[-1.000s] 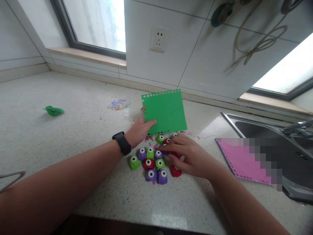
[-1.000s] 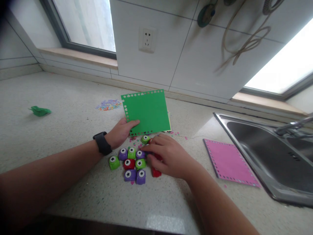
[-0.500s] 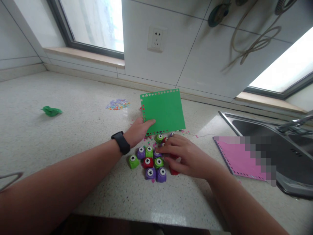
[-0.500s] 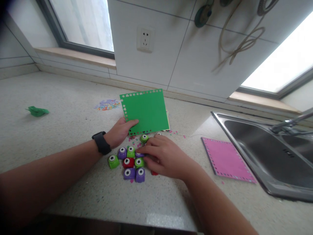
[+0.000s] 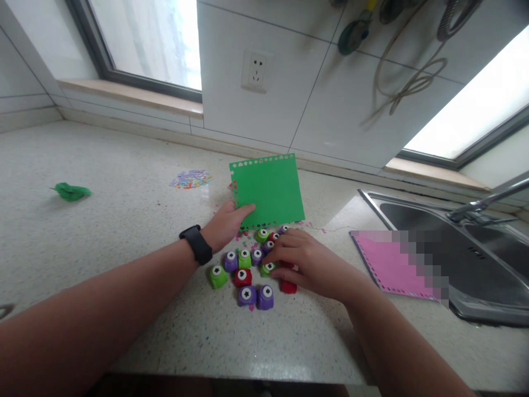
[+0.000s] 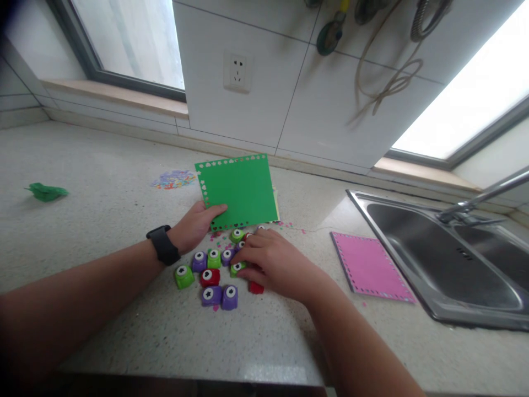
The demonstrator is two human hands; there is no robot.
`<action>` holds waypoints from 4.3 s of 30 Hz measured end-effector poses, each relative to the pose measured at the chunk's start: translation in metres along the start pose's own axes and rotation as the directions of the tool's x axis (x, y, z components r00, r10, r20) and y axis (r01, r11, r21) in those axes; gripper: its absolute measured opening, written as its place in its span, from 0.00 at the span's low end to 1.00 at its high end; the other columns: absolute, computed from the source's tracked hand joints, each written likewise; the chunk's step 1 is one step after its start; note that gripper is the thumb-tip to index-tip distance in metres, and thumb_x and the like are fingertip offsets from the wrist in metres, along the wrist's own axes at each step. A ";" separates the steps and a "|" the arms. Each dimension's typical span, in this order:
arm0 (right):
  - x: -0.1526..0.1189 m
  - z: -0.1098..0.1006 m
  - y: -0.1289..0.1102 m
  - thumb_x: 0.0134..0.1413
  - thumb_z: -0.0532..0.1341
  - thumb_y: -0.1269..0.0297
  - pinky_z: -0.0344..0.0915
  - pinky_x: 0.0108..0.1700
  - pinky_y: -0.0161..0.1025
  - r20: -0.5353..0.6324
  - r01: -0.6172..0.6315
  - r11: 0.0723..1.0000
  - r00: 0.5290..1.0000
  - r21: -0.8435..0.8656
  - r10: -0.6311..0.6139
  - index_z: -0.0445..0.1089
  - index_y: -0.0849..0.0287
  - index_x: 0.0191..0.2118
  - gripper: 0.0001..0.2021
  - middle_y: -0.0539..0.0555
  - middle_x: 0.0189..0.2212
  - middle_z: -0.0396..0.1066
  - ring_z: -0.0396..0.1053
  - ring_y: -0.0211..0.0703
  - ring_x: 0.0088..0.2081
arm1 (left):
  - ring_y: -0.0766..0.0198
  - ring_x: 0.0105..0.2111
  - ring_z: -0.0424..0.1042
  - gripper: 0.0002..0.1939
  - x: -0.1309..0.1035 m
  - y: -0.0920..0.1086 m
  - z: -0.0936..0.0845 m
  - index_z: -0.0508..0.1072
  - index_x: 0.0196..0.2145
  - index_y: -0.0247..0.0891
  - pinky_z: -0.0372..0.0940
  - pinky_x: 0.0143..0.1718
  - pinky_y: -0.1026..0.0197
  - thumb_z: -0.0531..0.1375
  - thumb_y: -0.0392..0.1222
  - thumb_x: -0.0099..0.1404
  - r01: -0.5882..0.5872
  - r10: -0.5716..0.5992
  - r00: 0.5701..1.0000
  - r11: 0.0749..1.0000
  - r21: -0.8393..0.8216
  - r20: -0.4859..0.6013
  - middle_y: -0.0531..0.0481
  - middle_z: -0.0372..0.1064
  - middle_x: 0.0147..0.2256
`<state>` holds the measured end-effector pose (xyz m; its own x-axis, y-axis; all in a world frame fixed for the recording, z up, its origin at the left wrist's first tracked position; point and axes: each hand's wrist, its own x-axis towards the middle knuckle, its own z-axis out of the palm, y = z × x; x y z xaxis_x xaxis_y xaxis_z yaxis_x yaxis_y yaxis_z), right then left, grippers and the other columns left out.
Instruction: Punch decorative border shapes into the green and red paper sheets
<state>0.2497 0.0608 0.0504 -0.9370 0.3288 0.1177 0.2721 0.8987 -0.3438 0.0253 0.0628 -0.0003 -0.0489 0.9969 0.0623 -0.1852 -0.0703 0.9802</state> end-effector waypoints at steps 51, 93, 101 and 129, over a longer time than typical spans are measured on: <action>-0.009 0.001 0.031 0.54 0.69 0.67 0.69 0.43 0.47 -0.849 -0.080 0.968 0.468 0.237 0.246 0.68 0.52 0.44 0.14 0.53 0.38 0.68 0.68 0.46 0.40 | 0.67 0.30 0.72 0.17 0.002 -0.002 -0.001 0.74 0.47 0.40 0.67 0.20 0.66 0.69 0.36 0.60 0.008 -0.022 0.999 0.956 -0.295 -0.046 0.52 0.74 0.43; -0.007 0.011 0.014 0.51 0.72 0.60 0.67 0.35 0.44 -0.798 0.010 0.928 0.516 0.371 0.313 0.66 0.53 0.38 0.15 0.50 0.32 0.68 0.67 0.42 0.32 | 0.68 0.27 0.70 0.18 0.000 -0.001 0.003 0.76 0.45 0.41 0.65 0.20 0.66 0.72 0.40 0.56 -0.015 -0.005 0.996 0.972 -0.233 -0.085 0.52 0.75 0.41; -0.007 0.014 0.016 0.51 0.72 0.59 0.67 0.34 0.42 -0.773 -0.012 0.915 0.530 0.404 0.349 0.66 0.53 0.38 0.15 0.50 0.32 0.68 0.67 0.41 0.32 | 0.68 0.27 0.70 0.20 0.000 -0.001 0.003 0.76 0.47 0.42 0.66 0.20 0.66 0.72 0.40 0.56 -0.016 -0.006 0.996 0.973 -0.228 -0.093 0.53 0.75 0.41; 0.005 0.014 0.029 0.52 0.70 0.55 0.62 0.35 0.40 -0.307 0.019 0.378 0.623 0.926 0.720 0.75 0.60 0.34 0.12 0.51 0.27 0.73 0.68 0.39 0.30 | 0.67 0.22 0.68 0.20 -0.004 -0.005 0.003 0.76 0.48 0.37 0.68 0.17 0.64 0.70 0.45 0.60 -0.031 0.031 0.999 0.997 -0.076 0.009 0.51 0.75 0.35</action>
<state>0.2502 0.0844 0.0278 -0.3208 0.9406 0.1114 -0.1170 0.0774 -0.9901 0.0294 0.0594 -0.0050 -0.0458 0.9945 0.0946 -0.2573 -0.1033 0.9608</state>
